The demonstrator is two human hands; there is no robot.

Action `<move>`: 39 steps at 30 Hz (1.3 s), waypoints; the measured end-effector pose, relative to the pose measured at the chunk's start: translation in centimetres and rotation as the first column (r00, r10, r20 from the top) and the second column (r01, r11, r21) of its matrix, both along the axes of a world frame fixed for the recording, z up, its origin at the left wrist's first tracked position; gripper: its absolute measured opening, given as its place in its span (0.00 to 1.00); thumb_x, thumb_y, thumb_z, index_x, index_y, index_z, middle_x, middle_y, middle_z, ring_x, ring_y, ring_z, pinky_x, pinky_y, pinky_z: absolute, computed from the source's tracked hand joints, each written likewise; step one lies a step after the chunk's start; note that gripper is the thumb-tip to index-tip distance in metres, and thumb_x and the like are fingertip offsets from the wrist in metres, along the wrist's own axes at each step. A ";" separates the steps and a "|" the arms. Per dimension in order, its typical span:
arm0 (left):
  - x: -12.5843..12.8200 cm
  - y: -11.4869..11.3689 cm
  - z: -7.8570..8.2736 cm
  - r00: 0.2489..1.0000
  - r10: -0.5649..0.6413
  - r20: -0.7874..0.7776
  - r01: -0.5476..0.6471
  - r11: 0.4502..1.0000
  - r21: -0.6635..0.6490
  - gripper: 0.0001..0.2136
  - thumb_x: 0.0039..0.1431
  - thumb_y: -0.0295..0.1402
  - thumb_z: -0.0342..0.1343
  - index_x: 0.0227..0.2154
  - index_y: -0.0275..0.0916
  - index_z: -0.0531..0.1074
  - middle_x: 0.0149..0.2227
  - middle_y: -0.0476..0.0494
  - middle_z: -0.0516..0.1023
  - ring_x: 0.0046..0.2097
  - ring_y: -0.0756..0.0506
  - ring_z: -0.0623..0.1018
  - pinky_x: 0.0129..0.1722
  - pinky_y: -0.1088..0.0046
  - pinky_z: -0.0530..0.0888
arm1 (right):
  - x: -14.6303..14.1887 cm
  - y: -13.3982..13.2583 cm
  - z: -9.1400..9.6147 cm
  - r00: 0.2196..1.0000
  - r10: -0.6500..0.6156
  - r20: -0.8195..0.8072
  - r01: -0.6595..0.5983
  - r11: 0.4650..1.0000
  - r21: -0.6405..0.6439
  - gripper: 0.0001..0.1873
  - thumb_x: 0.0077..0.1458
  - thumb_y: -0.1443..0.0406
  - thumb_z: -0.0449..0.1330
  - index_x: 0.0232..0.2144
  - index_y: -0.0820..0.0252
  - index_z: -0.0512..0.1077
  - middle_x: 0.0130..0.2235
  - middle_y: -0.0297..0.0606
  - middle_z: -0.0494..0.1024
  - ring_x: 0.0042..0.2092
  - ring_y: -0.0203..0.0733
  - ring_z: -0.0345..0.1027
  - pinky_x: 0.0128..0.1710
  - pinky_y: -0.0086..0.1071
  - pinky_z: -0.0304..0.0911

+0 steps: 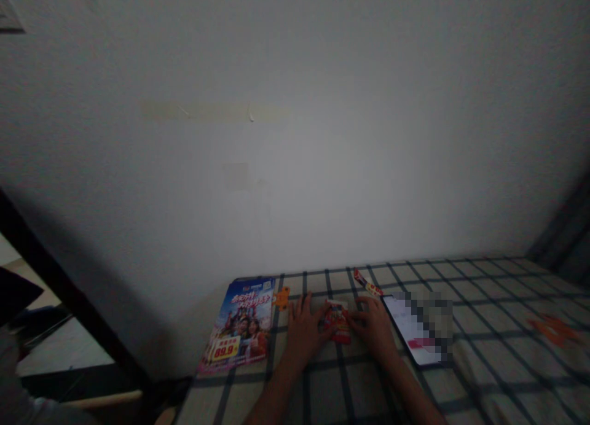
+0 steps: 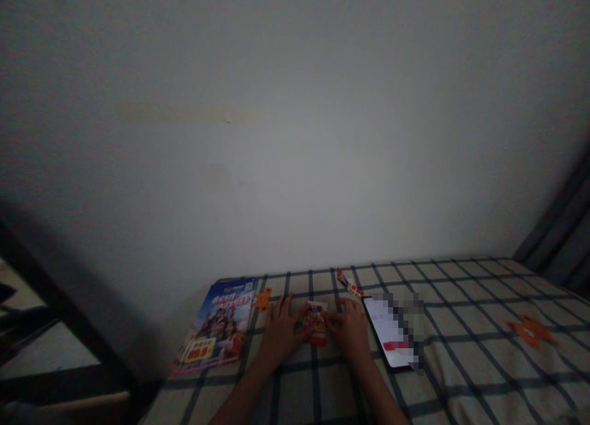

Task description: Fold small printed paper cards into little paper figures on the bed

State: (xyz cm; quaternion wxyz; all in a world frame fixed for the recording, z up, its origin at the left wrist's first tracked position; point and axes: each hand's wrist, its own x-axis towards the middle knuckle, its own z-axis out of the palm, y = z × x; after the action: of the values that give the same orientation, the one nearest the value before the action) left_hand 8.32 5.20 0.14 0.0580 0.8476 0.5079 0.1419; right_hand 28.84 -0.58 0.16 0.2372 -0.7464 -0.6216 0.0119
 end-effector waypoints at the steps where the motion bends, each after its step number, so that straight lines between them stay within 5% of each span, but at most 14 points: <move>1: 0.0 0.0 -0.1 1.000 0.008 -0.008 -0.008 1.000 -0.002 0.30 0.57 0.62 0.51 0.62 0.65 0.61 0.71 0.48 0.51 0.70 0.32 0.50 0.67 0.45 0.45 | -0.1 0.2 0.2 1.000 -0.006 0.015 0.006 1.000 -0.003 0.11 0.60 0.55 0.58 0.36 0.43 0.82 0.56 0.37 0.72 0.60 0.52 0.59 0.58 0.43 0.58; 10: 0.0 0.1 -0.2 1.000 0.006 0.009 -0.006 1.000 -0.009 0.30 0.57 0.62 0.50 0.62 0.65 0.61 0.71 0.50 0.52 0.70 0.31 0.50 0.67 0.43 0.45 | 0.0 2.0 0.7 0.995 -0.086 0.046 0.089 0.995 -0.051 0.12 0.60 0.57 0.57 0.39 0.43 0.81 0.57 0.37 0.71 0.61 0.55 0.56 0.57 0.45 0.57; 26: 0.1 0.0 -0.3 1.000 0.015 -0.001 -0.015 1.000 -0.002 0.30 0.57 0.61 0.51 0.63 0.66 0.60 0.71 0.50 0.52 0.71 0.32 0.49 0.67 0.44 0.42 | -0.3 2.4 -0.2 0.988 -0.157 0.002 0.156 0.985 0.068 0.13 0.61 0.57 0.56 0.39 0.45 0.81 0.55 0.40 0.71 0.60 0.55 0.56 0.55 0.46 0.58; 39: 0.2 -0.2 -0.3 0.999 0.029 -0.019 -0.029 1.000 -0.003 0.31 0.58 0.61 0.50 0.64 0.64 0.58 0.71 0.50 0.53 0.71 0.32 0.48 0.67 0.45 0.43 | 0.3 2.8 -1.0 0.998 -0.062 -0.027 0.066 0.982 0.174 0.08 0.58 0.61 0.61 0.36 0.47 0.82 0.53 0.42 0.73 0.58 0.54 0.59 0.55 0.45 0.58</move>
State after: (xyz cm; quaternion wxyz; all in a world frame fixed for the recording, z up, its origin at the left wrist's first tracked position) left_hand 8.47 5.02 -0.19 0.0523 0.8414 0.5209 0.1339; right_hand 29.18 2.24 -0.81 0.3087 -0.7422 -0.5933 -0.0426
